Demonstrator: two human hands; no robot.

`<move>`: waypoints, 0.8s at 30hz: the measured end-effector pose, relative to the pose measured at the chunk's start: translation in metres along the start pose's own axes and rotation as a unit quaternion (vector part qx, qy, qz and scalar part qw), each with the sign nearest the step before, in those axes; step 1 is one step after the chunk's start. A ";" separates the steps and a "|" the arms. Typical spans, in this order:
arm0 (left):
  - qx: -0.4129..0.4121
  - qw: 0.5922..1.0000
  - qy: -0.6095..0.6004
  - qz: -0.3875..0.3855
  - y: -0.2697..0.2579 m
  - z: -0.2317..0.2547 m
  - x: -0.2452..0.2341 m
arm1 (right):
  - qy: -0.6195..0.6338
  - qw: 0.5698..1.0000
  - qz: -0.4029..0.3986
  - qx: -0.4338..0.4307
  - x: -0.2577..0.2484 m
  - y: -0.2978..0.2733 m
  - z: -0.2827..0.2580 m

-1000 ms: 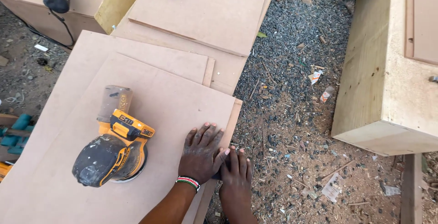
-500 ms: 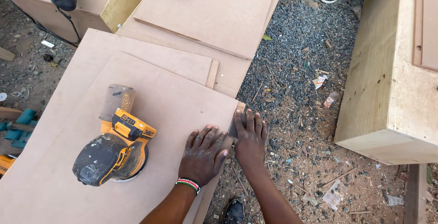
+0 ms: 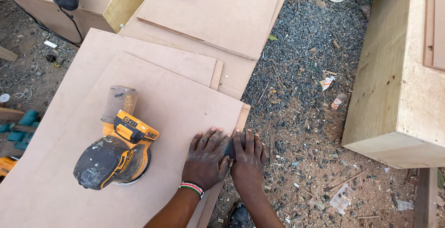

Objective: Sanding the edges and corners of wooden boards manually with sandpaper

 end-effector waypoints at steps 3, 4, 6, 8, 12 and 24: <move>0.001 1.000 0.001 0.002 0.001 0.001 -0.001 | 0.002 1.000 -0.006 0.005 0.002 0.000 -0.001; 0.002 1.000 0.004 0.005 0.001 0.000 0.000 | 0.003 1.000 0.003 0.005 0.002 0.000 -0.001; 0.003 1.000 0.007 0.005 0.000 0.001 0.000 | 0.005 1.000 0.011 0.005 0.001 -0.002 -0.001; 0.005 1.000 -0.003 0.013 0.002 0.002 -0.003 | -0.014 1.000 0.021 0.007 -0.002 0.000 -0.001; 0.004 1.000 0.000 0.008 0.000 0.003 -0.003 | -0.006 1.000 0.009 0.014 -0.006 -0.006 -0.002; 0.006 1.000 -0.004 0.000 0.002 -0.001 0.000 | -0.028 0.999 0.017 0.032 0.007 -0.021 -0.008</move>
Point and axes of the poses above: each hand's wrist, its own y-axis towards the middle knuckle, its own x-axis out of the palm, z = x × y, the point moved 7 cm from there along y, towards the middle knuckle, and after that the axes turned 4 degrees about -y, right-handed, at the moved point
